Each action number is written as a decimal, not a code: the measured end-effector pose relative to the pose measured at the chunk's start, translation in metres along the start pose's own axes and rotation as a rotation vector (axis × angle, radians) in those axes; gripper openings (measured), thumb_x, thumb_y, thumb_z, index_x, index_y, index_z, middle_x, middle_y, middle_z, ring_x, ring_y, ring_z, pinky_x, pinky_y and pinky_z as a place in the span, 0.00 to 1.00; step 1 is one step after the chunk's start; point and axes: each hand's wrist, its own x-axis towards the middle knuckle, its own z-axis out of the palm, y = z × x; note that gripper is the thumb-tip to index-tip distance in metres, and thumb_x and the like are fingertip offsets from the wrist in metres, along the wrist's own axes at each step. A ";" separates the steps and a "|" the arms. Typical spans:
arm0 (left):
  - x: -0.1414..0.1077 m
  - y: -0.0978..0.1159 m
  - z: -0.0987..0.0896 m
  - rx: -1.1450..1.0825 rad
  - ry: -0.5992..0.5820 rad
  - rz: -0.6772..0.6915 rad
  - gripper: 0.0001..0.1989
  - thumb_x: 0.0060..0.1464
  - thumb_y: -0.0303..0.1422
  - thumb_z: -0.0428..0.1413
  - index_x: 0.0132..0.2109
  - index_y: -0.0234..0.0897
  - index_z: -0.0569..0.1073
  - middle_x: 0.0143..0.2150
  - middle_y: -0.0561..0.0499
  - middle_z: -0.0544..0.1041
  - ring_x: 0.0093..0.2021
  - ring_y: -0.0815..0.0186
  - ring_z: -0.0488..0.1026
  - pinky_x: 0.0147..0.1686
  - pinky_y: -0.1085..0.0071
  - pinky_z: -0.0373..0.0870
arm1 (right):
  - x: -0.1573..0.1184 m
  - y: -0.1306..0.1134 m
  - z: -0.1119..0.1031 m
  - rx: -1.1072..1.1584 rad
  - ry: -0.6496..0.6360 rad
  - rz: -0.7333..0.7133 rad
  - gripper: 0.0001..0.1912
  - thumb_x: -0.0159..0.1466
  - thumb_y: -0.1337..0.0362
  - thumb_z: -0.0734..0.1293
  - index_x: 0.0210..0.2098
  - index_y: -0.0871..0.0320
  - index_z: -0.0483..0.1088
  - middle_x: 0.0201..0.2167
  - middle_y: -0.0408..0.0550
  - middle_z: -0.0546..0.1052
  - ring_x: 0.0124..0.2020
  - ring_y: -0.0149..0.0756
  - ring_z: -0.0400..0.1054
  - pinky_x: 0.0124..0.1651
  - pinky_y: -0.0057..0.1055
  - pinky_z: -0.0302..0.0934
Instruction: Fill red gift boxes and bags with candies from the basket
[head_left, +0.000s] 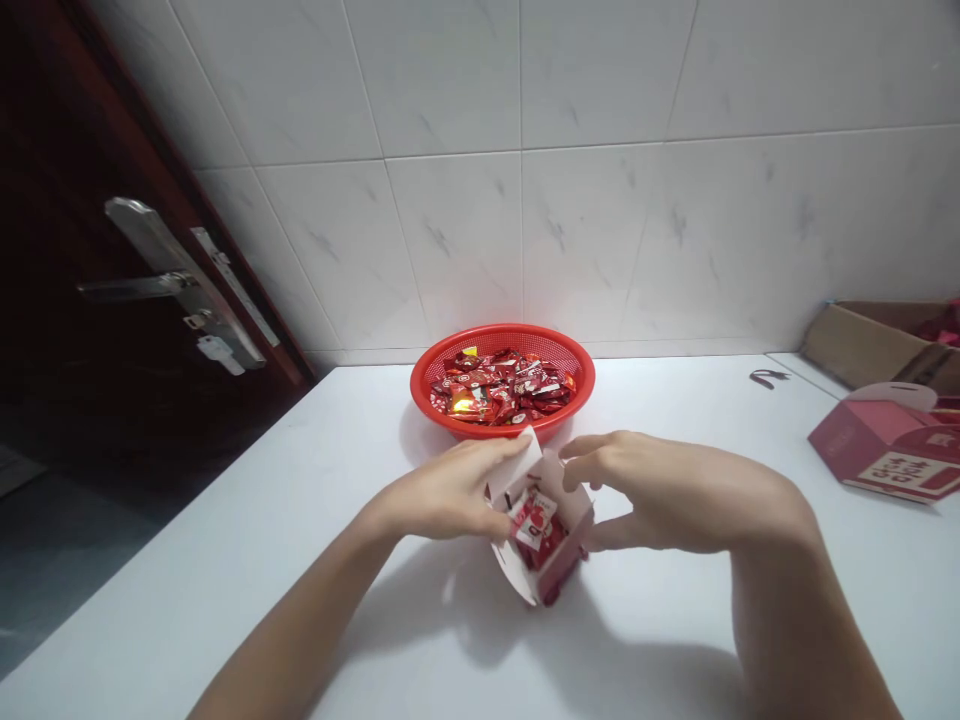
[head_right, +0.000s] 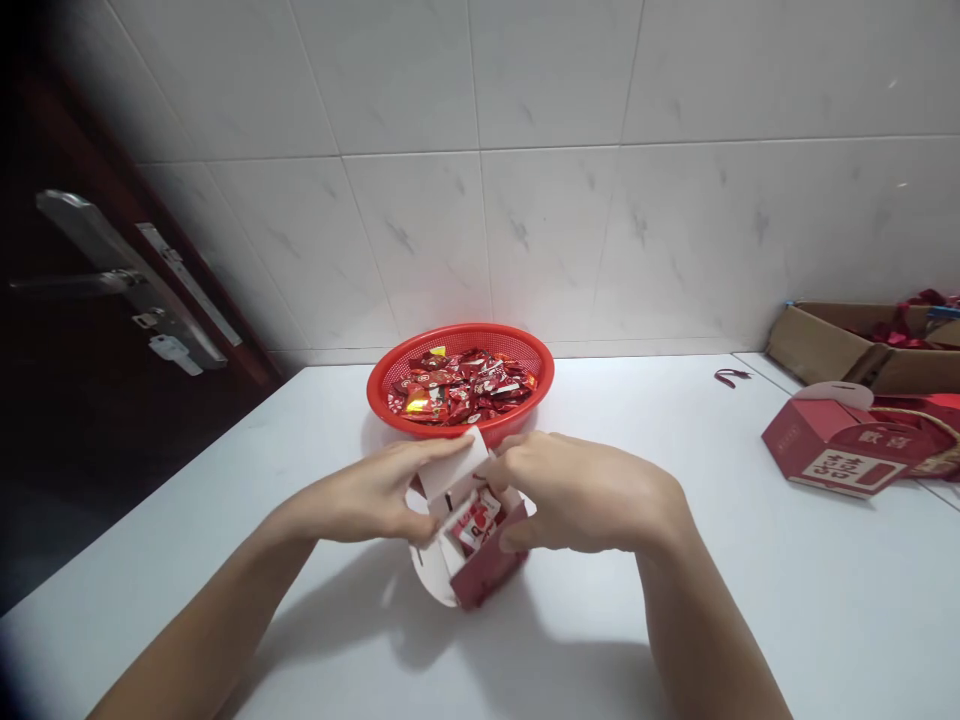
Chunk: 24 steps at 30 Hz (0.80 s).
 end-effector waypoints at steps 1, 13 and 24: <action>0.002 -0.001 0.002 0.015 -0.036 0.014 0.33 0.43 0.32 0.60 0.60 0.39 0.69 0.47 0.48 0.78 0.44 0.54 0.75 0.41 0.65 0.72 | 0.001 0.000 0.001 -0.003 -0.019 0.019 0.06 0.60 0.68 0.70 0.36 0.53 0.78 0.38 0.46 0.78 0.37 0.37 0.72 0.37 0.28 0.64; -0.002 0.009 0.009 0.089 -0.079 0.140 0.23 0.51 0.30 0.55 0.56 0.42 0.70 0.46 0.49 0.77 0.46 0.55 0.73 0.45 0.63 0.70 | 0.005 -0.003 0.004 -0.003 -0.080 0.104 0.05 0.55 0.68 0.73 0.33 0.55 0.75 0.32 0.45 0.77 0.34 0.36 0.70 0.32 0.26 0.61; -0.001 0.001 0.001 0.046 -0.066 0.135 0.31 0.53 0.34 0.59 0.64 0.44 0.66 0.55 0.48 0.77 0.53 0.52 0.74 0.51 0.60 0.71 | 0.008 -0.005 0.007 -0.116 -0.096 0.156 0.06 0.56 0.73 0.66 0.25 0.57 0.71 0.21 0.40 0.69 0.21 0.28 0.61 0.22 0.24 0.49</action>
